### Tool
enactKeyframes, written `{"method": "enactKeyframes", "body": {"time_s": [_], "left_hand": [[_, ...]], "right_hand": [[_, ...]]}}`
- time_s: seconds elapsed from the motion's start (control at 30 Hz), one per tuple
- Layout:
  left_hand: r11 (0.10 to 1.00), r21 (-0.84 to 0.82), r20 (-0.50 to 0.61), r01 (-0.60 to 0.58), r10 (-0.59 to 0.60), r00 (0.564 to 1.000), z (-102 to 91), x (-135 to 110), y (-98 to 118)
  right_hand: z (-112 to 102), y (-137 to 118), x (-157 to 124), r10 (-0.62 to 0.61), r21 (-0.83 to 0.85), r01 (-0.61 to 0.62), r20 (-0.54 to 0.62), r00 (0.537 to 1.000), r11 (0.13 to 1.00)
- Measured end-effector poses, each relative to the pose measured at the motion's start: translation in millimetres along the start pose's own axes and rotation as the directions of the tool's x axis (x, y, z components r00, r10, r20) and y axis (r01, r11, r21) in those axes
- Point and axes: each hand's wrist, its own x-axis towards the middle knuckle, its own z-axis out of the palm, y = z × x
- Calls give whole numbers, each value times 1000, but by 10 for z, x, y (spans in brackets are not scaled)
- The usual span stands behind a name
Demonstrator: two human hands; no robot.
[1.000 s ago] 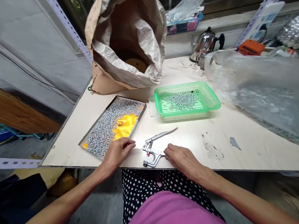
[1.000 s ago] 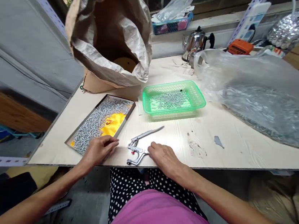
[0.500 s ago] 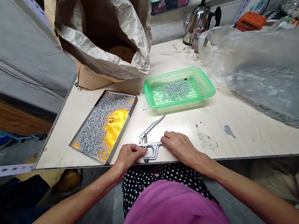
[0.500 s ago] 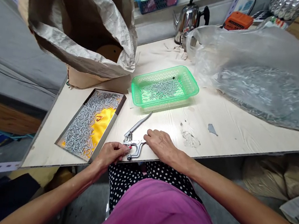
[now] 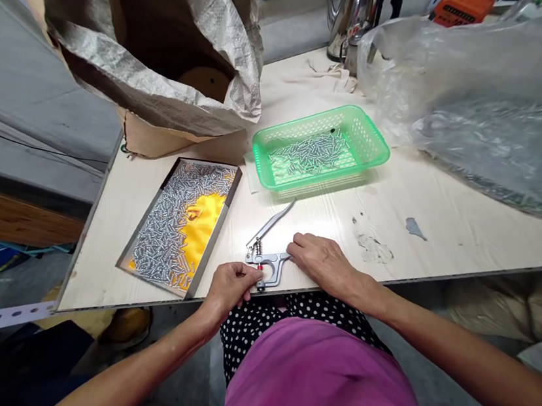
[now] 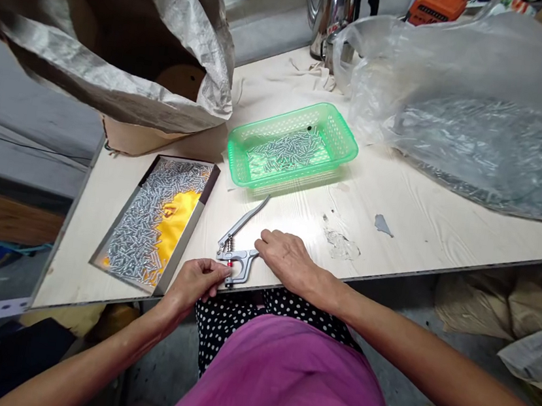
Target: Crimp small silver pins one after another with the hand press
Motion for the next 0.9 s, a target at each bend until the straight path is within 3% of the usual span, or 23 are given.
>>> {"method": "enactKeyframes", "body": {"time_s": [0.17,0.33,0.5,0.67,0.9], "left_hand": [[996,91,50,9,-13,999,-19,1,56],[995,85,136,51,-63,989,-43,1,74],[999,37,132,27,-31,991,-27,-16,29],[999,43,124,30,-35,992,-7,-41,16],[999,25,122,25,-28,992,-1,-69,25]], "right_hand": [[29,3,-13,-11,8,11,-3,1000,1000],[-75,20,-25,-34,46,31,72,997,998],[-238,168,138,-101,2,101,87,991,995],[-219,331,367,-206,-70,221,177,962,973],[-259,346,458,-175,-139,204,191,966,969]]}}
